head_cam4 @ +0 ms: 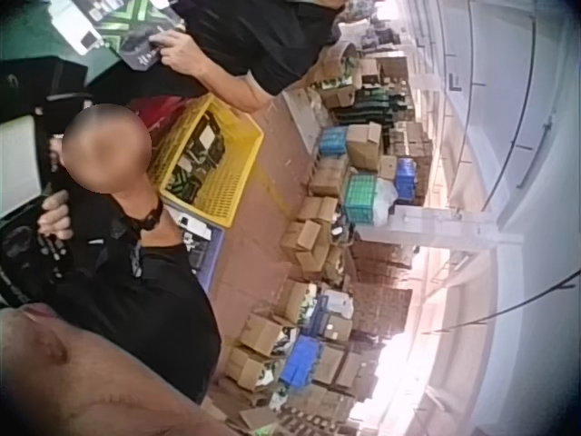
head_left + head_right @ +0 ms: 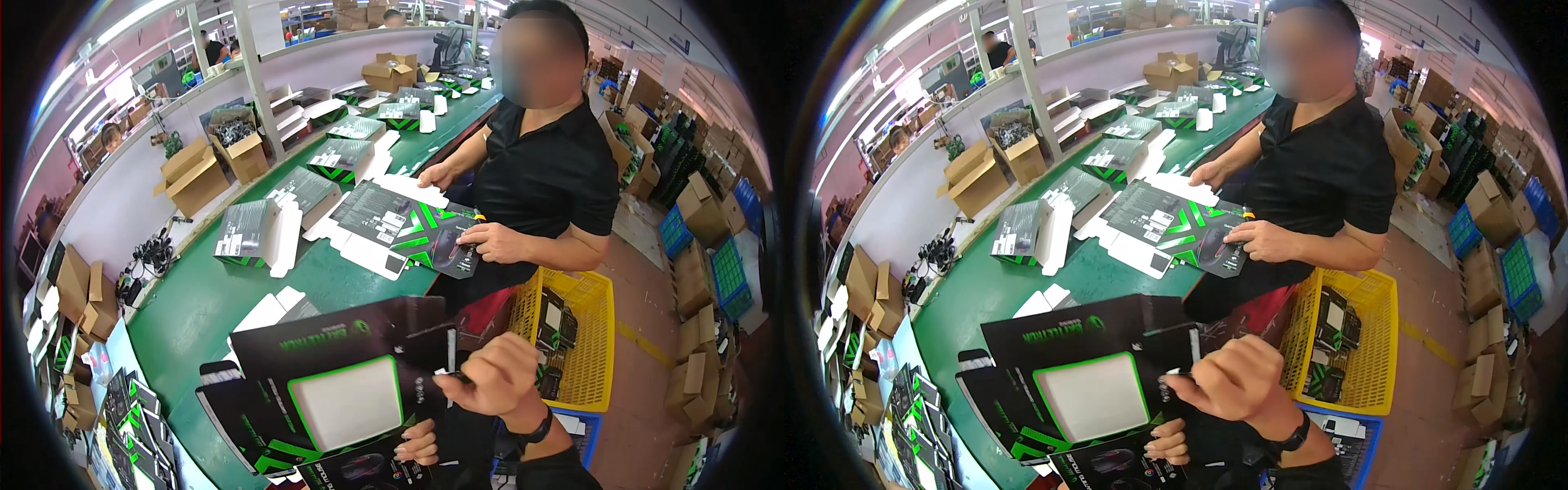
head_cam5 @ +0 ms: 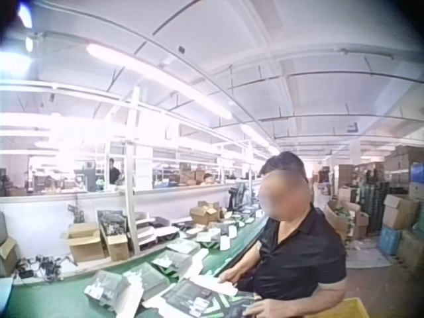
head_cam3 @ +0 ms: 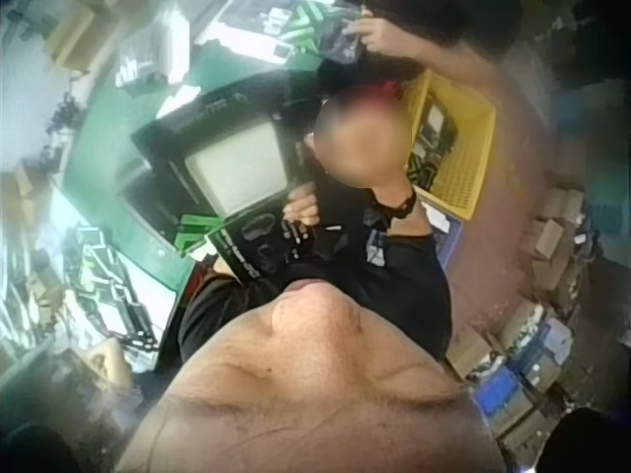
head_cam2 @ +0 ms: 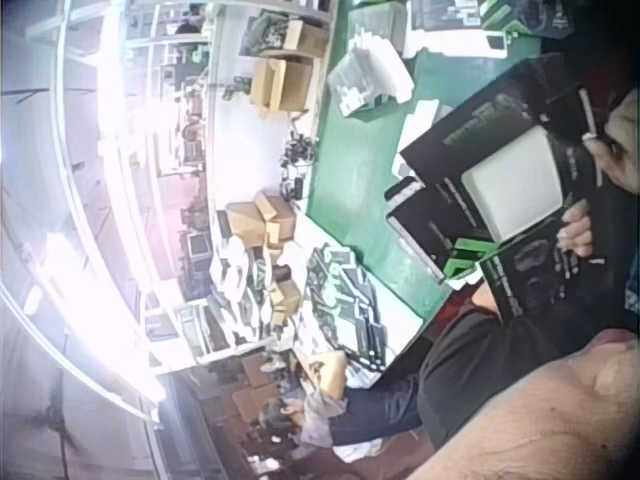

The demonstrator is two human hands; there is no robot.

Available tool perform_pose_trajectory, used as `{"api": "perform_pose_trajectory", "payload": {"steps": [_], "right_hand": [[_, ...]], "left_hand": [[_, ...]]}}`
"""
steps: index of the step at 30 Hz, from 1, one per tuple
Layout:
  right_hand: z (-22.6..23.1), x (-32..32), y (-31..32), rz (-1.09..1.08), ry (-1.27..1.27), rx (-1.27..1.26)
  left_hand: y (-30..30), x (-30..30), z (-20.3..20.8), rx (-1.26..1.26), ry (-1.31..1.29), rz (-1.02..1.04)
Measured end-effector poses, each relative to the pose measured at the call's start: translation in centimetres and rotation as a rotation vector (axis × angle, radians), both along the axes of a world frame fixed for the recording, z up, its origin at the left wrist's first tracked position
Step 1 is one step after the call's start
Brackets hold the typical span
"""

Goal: Folding and organizing retail boxes for computer peripherals.

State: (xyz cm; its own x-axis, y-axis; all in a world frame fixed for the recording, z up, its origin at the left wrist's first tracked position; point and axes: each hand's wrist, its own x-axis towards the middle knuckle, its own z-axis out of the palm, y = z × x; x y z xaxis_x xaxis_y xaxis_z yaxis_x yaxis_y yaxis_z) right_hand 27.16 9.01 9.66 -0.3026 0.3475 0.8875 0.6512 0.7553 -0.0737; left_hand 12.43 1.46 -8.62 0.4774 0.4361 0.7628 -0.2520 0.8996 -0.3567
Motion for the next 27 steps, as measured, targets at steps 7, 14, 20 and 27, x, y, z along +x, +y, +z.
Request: {"api": "perform_pose_trajectory", "payload": {"steps": [7,14,20,27], "right_hand": [[0.2,0.4,-1.6,-0.077,0.239,-0.449],[-2.0,-0.8,-0.1,-0.119,0.243,-0.537],[-2.8,-0.7,-0.4,-0.132,0.274,-0.577],[-3.6,-0.7,-0.5,-0.113,0.264,-0.604]], "left_hand": [[1.0,-1.3,1.2,0.008,0.087,0.079],[0.1,-0.8,1.3,-0.012,0.071,0.099],[-0.3,-0.7,0.7,0.025,0.051,0.107],[-0.1,-0.7,0.8,0.039,0.024,0.118]]}}
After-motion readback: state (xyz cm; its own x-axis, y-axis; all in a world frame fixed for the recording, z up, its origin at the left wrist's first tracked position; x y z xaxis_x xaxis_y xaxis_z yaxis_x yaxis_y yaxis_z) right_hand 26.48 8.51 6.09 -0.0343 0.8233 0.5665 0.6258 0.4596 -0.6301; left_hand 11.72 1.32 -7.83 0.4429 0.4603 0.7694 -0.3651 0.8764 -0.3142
